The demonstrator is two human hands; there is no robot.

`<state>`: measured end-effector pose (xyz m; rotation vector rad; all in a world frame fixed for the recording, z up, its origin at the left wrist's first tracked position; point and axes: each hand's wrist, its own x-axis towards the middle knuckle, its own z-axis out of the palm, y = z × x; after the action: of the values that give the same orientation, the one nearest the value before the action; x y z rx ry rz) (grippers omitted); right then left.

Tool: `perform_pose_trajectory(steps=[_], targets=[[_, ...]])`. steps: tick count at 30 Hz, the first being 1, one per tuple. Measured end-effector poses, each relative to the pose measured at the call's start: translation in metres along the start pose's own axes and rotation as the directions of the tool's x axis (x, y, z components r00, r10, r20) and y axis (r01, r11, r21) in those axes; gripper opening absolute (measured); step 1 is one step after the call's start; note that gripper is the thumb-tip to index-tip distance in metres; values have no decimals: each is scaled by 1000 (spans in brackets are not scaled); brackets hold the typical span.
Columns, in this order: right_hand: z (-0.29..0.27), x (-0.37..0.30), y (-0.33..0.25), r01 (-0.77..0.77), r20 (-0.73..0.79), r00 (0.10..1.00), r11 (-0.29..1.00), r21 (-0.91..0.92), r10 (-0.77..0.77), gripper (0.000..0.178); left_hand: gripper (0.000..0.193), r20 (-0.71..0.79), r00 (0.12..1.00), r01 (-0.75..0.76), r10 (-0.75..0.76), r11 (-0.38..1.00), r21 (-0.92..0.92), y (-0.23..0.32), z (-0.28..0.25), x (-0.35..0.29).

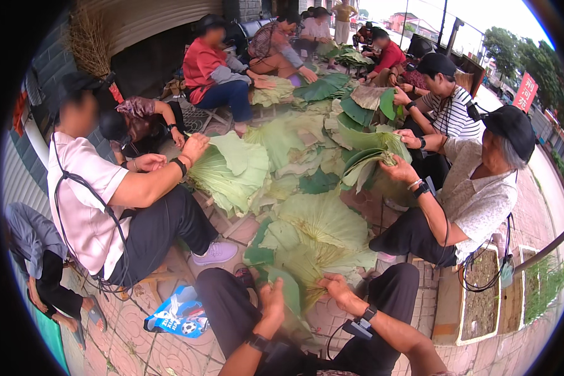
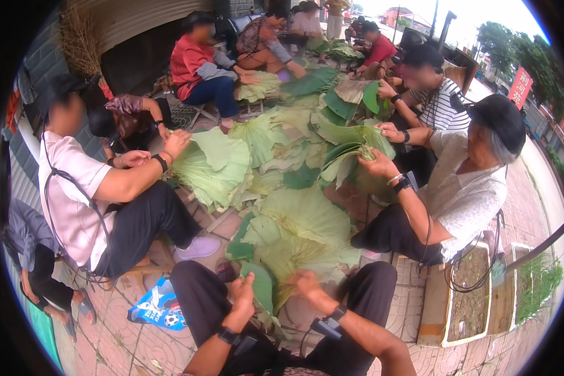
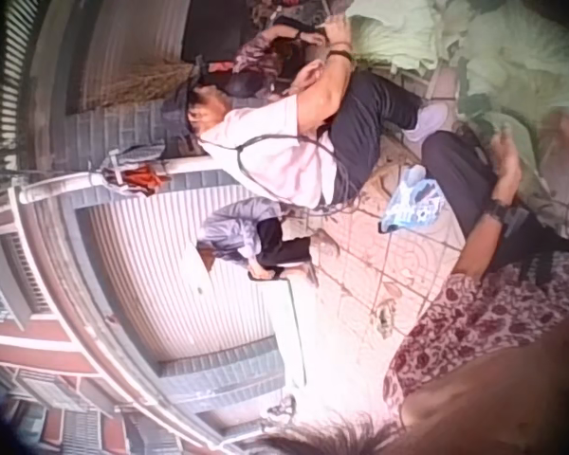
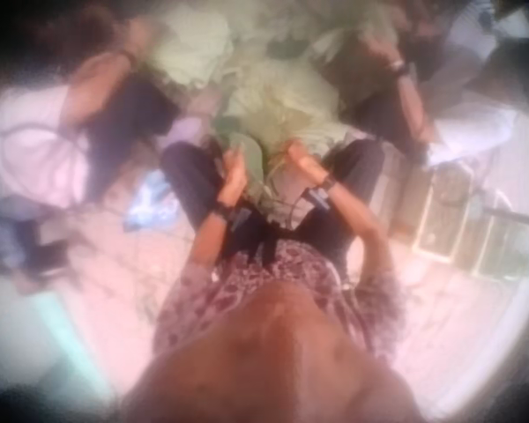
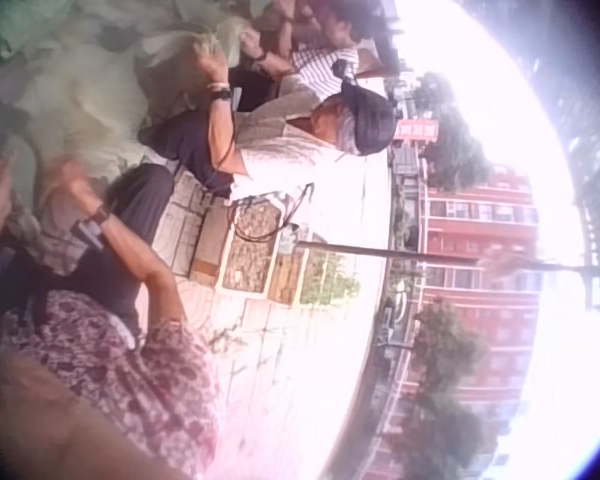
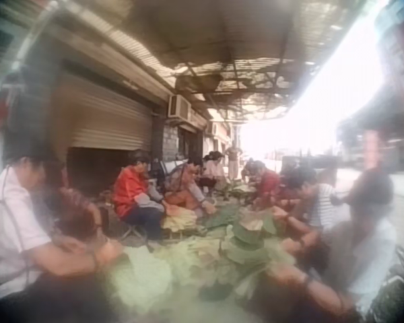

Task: The person sits among a group and repeatedly picks up large green leaves from a central pile, separates them by hand, and places them into a growing stack. The person handles the leaves one at a time, folding and aligning them as they build the pile.

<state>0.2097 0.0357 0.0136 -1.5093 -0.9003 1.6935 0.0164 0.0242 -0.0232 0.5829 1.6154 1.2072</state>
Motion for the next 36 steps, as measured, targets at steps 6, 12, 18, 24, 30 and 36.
perform_pose_trajectory(steps=[6, 12, 18, 24, 30, 36], targets=[[-37, 6, -33, 337, -307, 918, 901, 272, -251, 18, 25, -115, 992, 22, -48, 976, -217, 20, -14, 4], [-37, 5, -18, 3, -142, 988, 908, 419, 62, 15, 24, -62, 995, 62, -80, 965, -254, 17, -19, 7], [-34, 7, -14, 106, -135, 989, 947, 304, -67, 14, 23, -83, 988, 102, -128, 960, -261, 14, -23, 9], [-40, 11, -15, 116, -112, 991, 916, 385, -78, 11, 24, -48, 997, 42, -59, 956, -289, 13, -21, 11], [-41, 14, -19, 86, -51, 996, 907, 412, -71, 7, 26, -33, 997, 59, -75, 936, -347, 28, -24, 8], [-54, 14, -20, 128, -25, 991, 900, 416, -129, 8, 31, -117, 986, 48, -118, 874, -484, 38, -40, 14]])
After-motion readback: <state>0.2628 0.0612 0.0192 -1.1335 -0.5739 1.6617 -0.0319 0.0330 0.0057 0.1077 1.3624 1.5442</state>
